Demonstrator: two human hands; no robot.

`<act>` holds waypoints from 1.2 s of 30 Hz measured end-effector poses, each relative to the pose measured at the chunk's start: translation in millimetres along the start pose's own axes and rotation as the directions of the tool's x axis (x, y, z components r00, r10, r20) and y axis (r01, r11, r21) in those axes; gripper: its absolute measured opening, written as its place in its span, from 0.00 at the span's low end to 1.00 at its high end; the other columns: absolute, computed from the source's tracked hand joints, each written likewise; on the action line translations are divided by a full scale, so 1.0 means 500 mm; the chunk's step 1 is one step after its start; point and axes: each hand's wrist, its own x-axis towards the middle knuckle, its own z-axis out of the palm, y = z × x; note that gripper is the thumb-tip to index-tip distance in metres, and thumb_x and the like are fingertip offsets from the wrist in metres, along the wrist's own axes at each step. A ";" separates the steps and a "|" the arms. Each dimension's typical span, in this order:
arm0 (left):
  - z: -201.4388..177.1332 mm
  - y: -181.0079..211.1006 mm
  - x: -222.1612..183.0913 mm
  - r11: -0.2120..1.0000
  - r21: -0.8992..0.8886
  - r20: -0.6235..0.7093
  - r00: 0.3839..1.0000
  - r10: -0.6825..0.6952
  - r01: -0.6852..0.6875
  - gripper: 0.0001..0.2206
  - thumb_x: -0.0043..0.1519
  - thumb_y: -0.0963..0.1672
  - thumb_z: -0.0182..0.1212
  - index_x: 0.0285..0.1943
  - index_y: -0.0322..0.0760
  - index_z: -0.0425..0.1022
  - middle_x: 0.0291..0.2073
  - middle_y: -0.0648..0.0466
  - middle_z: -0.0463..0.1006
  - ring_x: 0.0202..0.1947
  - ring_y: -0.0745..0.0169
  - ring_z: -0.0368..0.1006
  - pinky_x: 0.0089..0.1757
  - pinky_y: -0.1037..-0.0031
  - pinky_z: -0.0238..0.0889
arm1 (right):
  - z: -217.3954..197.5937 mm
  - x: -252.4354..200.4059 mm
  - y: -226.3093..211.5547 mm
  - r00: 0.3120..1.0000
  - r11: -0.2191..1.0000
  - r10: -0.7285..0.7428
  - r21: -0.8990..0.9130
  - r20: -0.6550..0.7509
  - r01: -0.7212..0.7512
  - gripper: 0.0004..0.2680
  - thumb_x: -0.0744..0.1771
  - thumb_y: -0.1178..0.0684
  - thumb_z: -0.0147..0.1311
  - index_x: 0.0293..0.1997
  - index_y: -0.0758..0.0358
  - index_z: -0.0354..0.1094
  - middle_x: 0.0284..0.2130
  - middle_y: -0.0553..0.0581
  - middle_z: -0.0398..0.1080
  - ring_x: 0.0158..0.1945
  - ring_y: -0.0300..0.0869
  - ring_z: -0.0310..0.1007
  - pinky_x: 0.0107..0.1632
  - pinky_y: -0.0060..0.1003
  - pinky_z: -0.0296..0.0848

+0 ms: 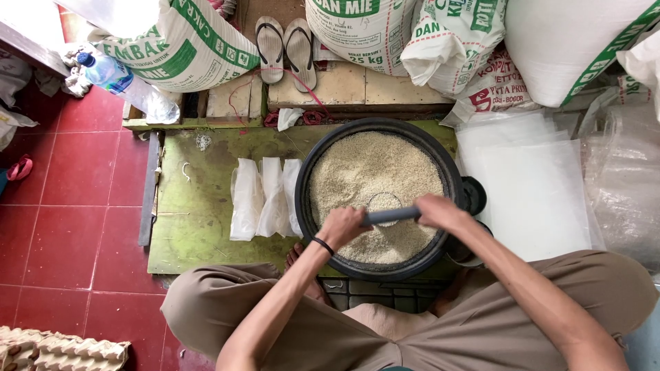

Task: Scooping rice from a large container into a measuring cup and then into plastic bags for packaging.

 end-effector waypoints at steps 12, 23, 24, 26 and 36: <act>-0.153 -0.105 -0.010 0.967 0.041 -0.010 0.968 -0.252 0.252 0.21 0.57 0.53 0.67 0.50 0.36 0.72 0.31 0.46 0.82 0.32 0.41 0.82 0.34 0.53 0.76 | -0.076 -0.010 0.115 0.896 0.915 0.324 0.342 -0.305 -0.214 0.12 0.70 0.51 0.43 0.45 0.61 0.78 0.34 0.70 0.78 0.42 0.64 0.80 0.47 0.59 0.79; -0.095 -0.096 0.003 0.946 0.043 0.158 0.933 -0.324 0.321 0.08 0.53 0.44 0.62 0.37 0.35 0.81 0.26 0.47 0.82 0.32 0.40 0.83 0.33 0.53 0.76 | 0.006 -0.013 0.233 0.948 0.906 0.314 0.283 0.045 -0.314 0.18 0.61 0.57 0.51 0.54 0.80 0.72 0.45 0.81 0.76 0.50 0.71 0.76 0.49 0.62 0.76; -0.099 -0.090 0.005 0.943 0.030 0.163 0.929 -0.331 0.330 0.09 0.53 0.43 0.59 0.37 0.36 0.82 0.27 0.47 0.83 0.32 0.40 0.83 0.33 0.53 0.77 | -0.004 -0.026 0.220 0.956 0.907 0.278 0.303 0.094 -0.293 0.19 0.61 0.59 0.50 0.56 0.84 0.69 0.47 0.84 0.74 0.53 0.73 0.74 0.52 0.62 0.75; -0.081 -0.086 0.017 0.939 0.024 0.161 0.926 -0.341 0.342 0.09 0.53 0.43 0.59 0.36 0.35 0.82 0.26 0.47 0.82 0.32 0.40 0.83 0.33 0.53 0.77 | 0.013 -0.030 0.220 0.953 0.903 0.270 0.308 0.138 -0.301 0.21 0.61 0.58 0.51 0.57 0.85 0.69 0.50 0.84 0.72 0.56 0.72 0.71 0.56 0.62 0.73; -0.189 -0.016 0.031 0.905 -0.099 0.186 0.902 -0.391 0.413 0.13 0.51 0.41 0.60 0.42 0.32 0.83 0.30 0.43 0.84 0.37 0.36 0.82 0.36 0.49 0.77 | 0.126 0.007 0.221 0.964 0.941 0.231 0.221 0.131 -0.255 0.24 0.65 0.41 0.50 0.64 0.68 0.68 0.55 0.73 0.74 0.58 0.68 0.72 0.60 0.61 0.73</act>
